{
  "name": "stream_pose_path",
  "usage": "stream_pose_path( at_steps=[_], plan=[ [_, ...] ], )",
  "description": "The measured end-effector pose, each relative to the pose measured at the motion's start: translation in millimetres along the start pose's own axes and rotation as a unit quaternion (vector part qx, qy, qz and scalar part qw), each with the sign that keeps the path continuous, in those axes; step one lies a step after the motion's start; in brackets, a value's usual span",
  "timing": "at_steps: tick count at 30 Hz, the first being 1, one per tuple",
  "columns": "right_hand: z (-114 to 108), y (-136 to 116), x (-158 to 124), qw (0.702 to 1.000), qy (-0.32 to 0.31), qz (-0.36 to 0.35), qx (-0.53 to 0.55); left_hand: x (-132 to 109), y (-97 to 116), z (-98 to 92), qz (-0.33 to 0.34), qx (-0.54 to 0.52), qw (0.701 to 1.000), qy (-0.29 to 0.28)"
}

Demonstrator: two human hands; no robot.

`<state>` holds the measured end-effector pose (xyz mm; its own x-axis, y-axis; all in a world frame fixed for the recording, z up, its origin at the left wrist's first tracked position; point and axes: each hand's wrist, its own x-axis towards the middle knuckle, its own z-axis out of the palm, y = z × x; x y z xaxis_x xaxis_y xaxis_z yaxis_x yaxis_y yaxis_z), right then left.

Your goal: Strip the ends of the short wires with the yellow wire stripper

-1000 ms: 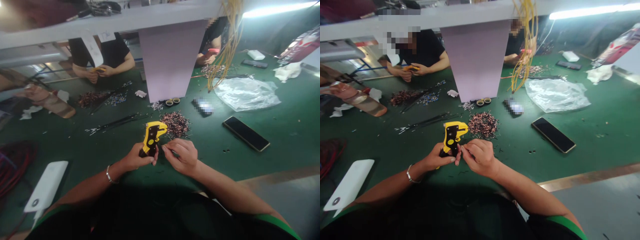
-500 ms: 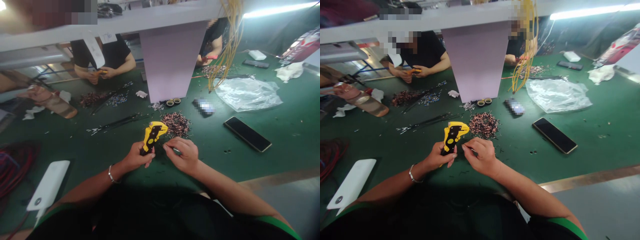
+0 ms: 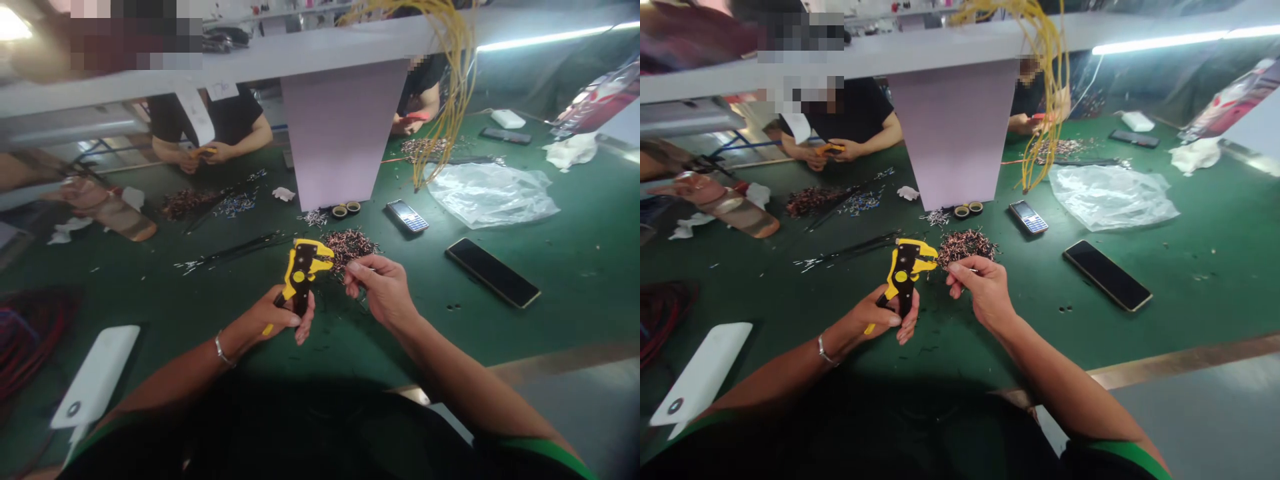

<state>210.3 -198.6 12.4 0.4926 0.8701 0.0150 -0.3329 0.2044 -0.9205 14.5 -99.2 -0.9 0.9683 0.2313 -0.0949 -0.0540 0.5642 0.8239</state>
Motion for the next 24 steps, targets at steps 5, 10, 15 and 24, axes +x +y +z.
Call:
stream_pose_path(
  at_steps=[5,10,15,24],
  plan=[
    [-1.2,2.5,1.9,0.999,-0.014,0.029,0.014,-1.6,-1.3,0.8,-0.021,-0.026,0.999,-0.037],
    [-0.5,5.2,1.8,0.999,-0.016,0.043,0.021,-2.3,-3.0,1.9,-0.024,-0.030,0.998,-0.049],
    [0.2,5.9,1.4,0.999,-0.011,0.046,0.020,-2.0,-2.0,4.0,-0.023,-0.013,0.999,-0.035],
    [1.6,4.1,1.0,0.998,-0.009,0.055,0.017,-5.0,-3.6,6.6,-0.035,0.025,0.999,0.027]
  ],
)
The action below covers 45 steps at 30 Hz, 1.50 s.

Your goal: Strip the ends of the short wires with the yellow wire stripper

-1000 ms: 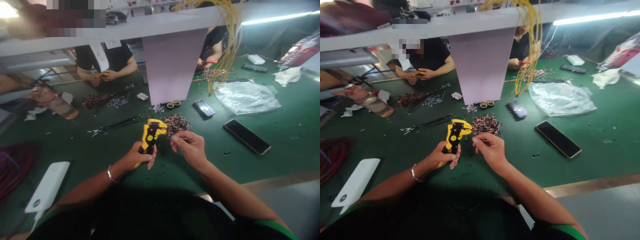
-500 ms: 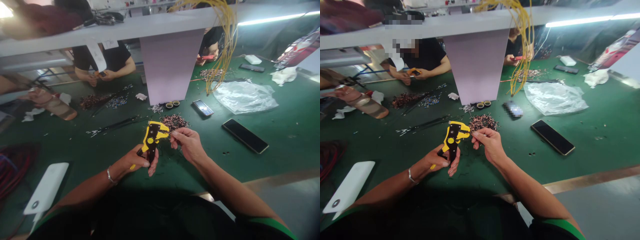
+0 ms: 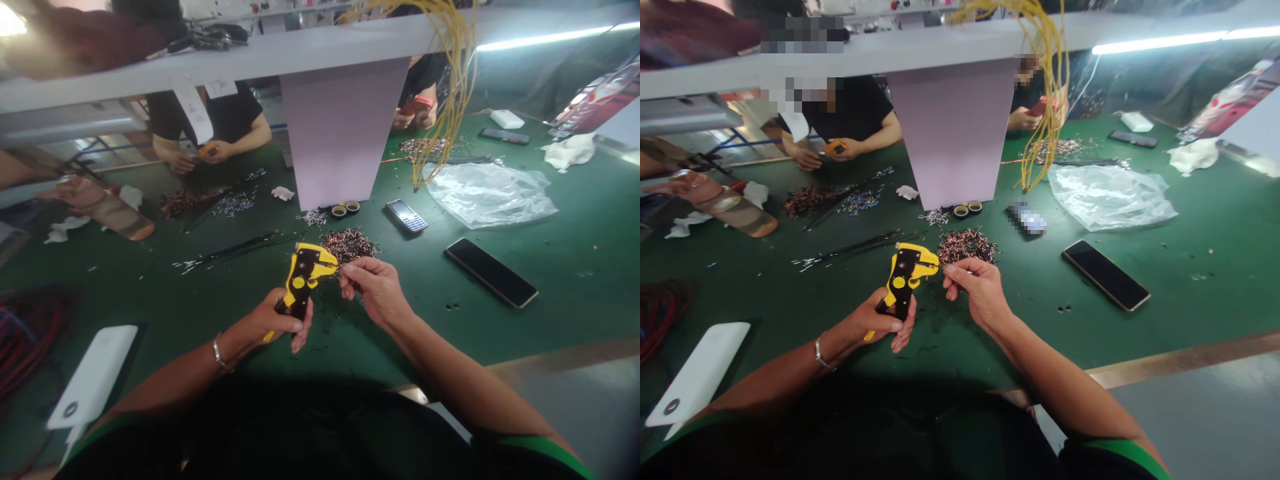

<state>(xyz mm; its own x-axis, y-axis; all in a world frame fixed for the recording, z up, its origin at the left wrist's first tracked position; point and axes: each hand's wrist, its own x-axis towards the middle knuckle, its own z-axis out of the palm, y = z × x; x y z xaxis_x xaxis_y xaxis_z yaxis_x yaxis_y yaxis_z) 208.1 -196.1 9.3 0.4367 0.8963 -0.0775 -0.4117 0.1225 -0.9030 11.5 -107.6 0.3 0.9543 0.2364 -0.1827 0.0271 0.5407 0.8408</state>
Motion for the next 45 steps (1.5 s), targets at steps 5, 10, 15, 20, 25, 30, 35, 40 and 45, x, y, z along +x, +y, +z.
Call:
stream_pose_path(
  at_steps=[5,10,15,20,25,30,35,40,45],
  plan=[
    [-0.2,-0.6,0.1,1.000,-0.009,0.004,0.018,-0.9,-2.9,-0.9,0.003,0.013,0.999,0.037],
    [-0.5,-0.3,0.5,0.999,-0.018,0.014,0.030,-2.3,-4.6,-0.4,0.008,0.028,0.997,0.078],
    [-0.4,-0.4,1.5,1.000,-0.010,0.019,0.022,-2.0,-5.2,1.0,0.021,0.027,0.996,0.087],
    [-2.4,-0.5,2.3,1.000,-0.012,0.019,0.022,0.4,-0.6,4.2,0.007,0.015,0.997,0.072],
    [-3.3,-1.4,2.3,0.999,0.004,0.027,0.016,-0.4,0.2,3.4,0.000,0.005,0.999,0.045],
    [-2.0,-3.0,1.4,0.999,-0.001,0.030,0.024,-1.0,-0.6,2.6,0.006,0.000,0.999,0.039],
    [-1.7,-1.8,1.6,0.999,0.000,0.031,0.027,-1.3,-0.5,3.4,0.000,0.008,0.998,0.060],
    [-1.7,-1.6,2.1,0.999,-0.004,0.033,0.023,-2.6,-3.3,5.4,0.008,0.011,0.995,0.100],
    [-3.3,-1.3,3.4,0.999,-0.015,0.036,0.011,-3.7,-6.9,7.1,0.028,0.016,0.994,0.106]
  ],
)
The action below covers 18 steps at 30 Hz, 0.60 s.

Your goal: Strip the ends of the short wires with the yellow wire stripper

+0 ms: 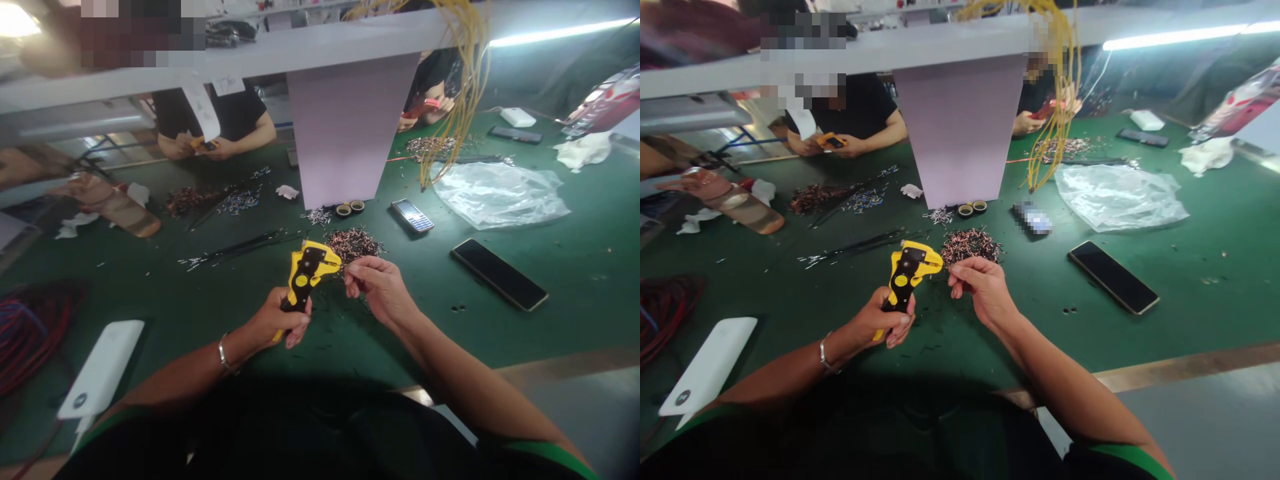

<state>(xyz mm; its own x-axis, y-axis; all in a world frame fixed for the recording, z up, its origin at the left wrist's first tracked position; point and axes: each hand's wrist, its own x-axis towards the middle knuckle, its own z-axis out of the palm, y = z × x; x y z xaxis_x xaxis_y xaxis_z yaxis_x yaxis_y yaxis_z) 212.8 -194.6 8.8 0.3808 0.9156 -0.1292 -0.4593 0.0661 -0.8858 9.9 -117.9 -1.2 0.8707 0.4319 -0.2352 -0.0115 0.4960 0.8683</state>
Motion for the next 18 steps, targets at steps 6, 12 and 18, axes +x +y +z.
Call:
stream_pose_path(
  at_steps=[6,12,18],
  plan=[
    [-2.8,2.7,2.0,1.000,0.001,0.003,0.021,5.6,4.1,0.5,-0.002,-0.022,0.999,-0.035],
    [-2.6,-1.3,1.1,1.000,0.014,0.007,0.023,7.2,11.1,-4.9,-0.035,-0.010,0.988,-0.149],
    [-1.8,-4.7,0.2,1.000,0.013,-0.009,0.012,7.6,14.5,-7.6,-0.046,-0.016,0.982,-0.183]
  ],
)
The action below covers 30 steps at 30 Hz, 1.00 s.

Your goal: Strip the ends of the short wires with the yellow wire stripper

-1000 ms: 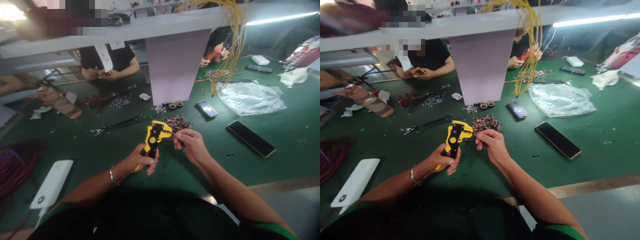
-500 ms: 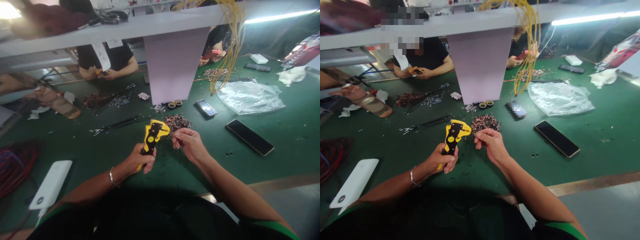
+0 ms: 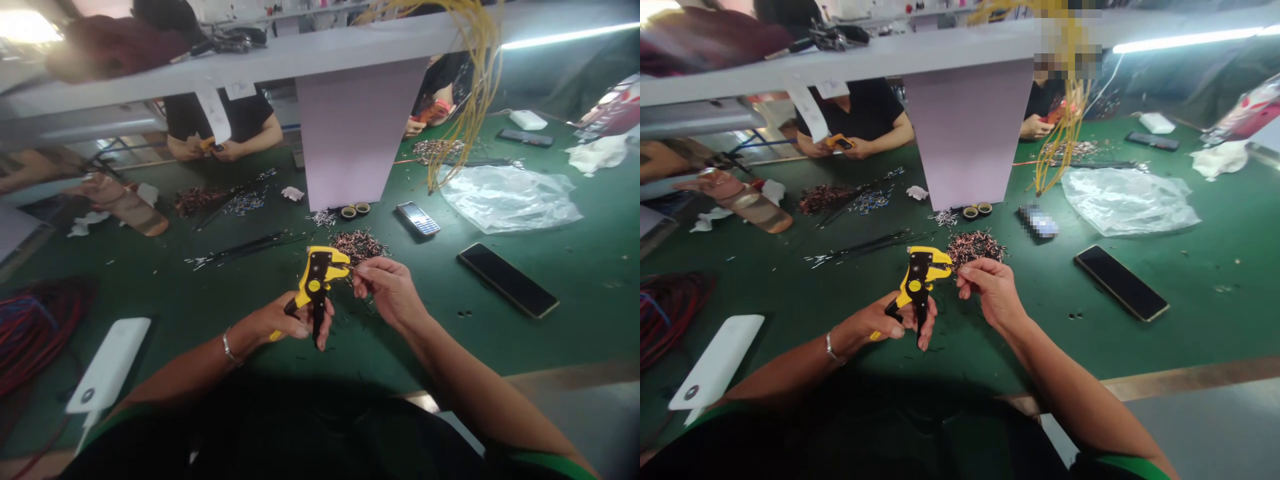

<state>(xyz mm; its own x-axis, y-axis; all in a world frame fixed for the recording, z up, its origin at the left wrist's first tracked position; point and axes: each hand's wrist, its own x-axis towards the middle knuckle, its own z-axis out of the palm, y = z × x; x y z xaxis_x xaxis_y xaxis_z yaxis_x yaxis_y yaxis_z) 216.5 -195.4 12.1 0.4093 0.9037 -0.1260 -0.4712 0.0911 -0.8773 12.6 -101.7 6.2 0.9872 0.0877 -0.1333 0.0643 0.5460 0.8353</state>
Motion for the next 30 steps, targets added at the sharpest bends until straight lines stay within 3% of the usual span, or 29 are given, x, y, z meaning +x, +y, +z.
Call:
stream_pose_path(
  at_steps=[30],
  plan=[
    [-4.4,1.8,1.5,0.999,0.014,-0.036,-0.008,1.4,-2.4,-4.3,0.034,-0.014,0.999,0.004]
  ],
)
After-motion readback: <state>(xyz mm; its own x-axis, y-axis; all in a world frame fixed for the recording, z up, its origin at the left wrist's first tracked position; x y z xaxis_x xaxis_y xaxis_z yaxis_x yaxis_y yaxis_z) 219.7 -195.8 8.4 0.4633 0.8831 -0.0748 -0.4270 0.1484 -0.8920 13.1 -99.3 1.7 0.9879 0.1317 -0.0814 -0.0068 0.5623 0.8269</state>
